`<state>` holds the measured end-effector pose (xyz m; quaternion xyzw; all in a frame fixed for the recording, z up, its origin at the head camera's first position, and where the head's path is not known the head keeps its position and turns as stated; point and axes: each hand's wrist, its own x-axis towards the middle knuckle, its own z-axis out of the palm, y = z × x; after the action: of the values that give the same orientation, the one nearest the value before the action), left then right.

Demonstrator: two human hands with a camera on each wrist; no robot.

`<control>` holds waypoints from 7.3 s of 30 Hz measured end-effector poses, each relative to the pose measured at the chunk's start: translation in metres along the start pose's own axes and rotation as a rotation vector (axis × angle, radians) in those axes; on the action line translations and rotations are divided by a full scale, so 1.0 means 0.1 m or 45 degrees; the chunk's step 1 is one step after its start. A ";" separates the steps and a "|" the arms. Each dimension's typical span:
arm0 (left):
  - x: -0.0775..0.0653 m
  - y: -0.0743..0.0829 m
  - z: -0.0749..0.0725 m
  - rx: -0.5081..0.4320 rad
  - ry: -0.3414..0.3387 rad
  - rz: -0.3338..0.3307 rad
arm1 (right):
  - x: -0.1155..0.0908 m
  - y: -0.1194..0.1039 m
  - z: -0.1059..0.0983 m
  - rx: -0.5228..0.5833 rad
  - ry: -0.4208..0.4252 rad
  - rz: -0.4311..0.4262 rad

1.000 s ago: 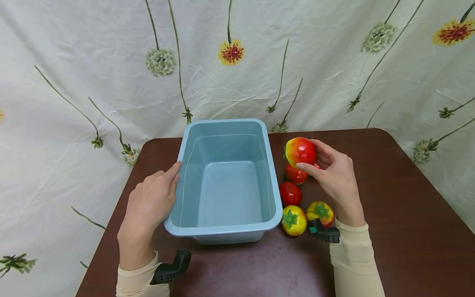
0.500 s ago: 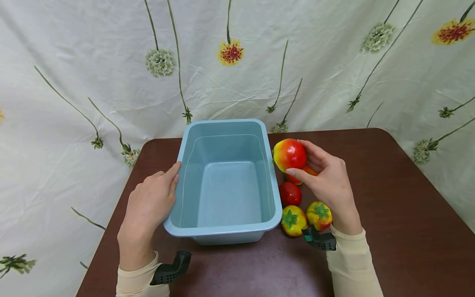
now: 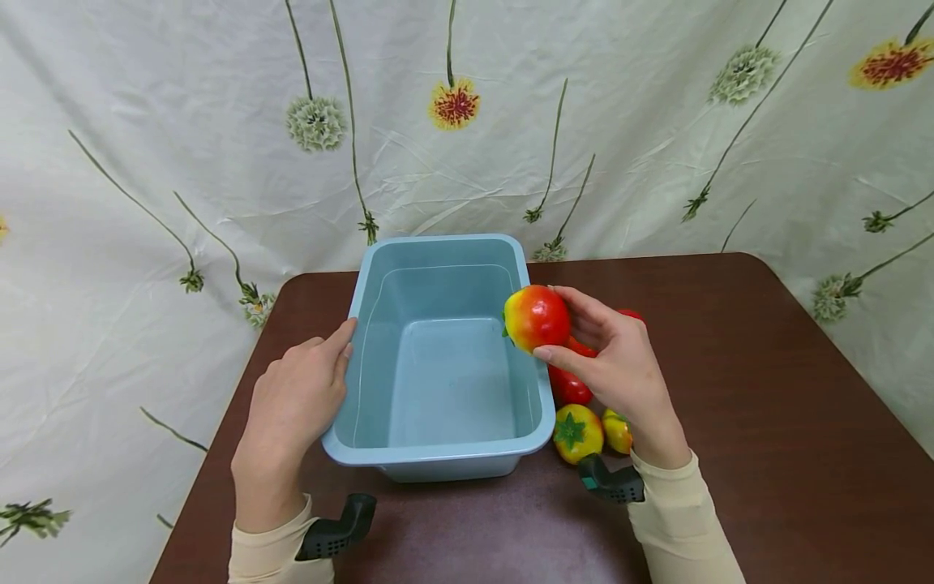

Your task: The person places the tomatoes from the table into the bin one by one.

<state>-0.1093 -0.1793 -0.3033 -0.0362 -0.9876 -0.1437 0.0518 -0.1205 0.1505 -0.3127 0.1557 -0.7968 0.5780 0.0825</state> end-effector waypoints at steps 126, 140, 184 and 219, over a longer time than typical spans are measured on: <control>-0.02 0.04 0.00 0.011 -0.018 0.011 | 0.18 0.83 -0.77 -0.197 0.402 0.455; -0.01 0.04 0.01 0.007 -0.023 0.002 | 0.16 0.65 -0.72 -0.235 0.369 0.350; -0.03 0.05 -0.01 0.025 -0.010 0.003 | 0.10 0.16 -0.19 0.127 0.025 -0.023; -0.01 0.08 -0.02 0.023 -0.028 -0.001 | 0.02 0.51 -0.77 -0.282 -0.479 0.099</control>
<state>-0.1079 -0.1721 -0.2996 -0.0368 -0.9894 -0.1342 0.0411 -0.1434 0.2381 -0.3336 0.2199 -0.8621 0.4506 -0.0735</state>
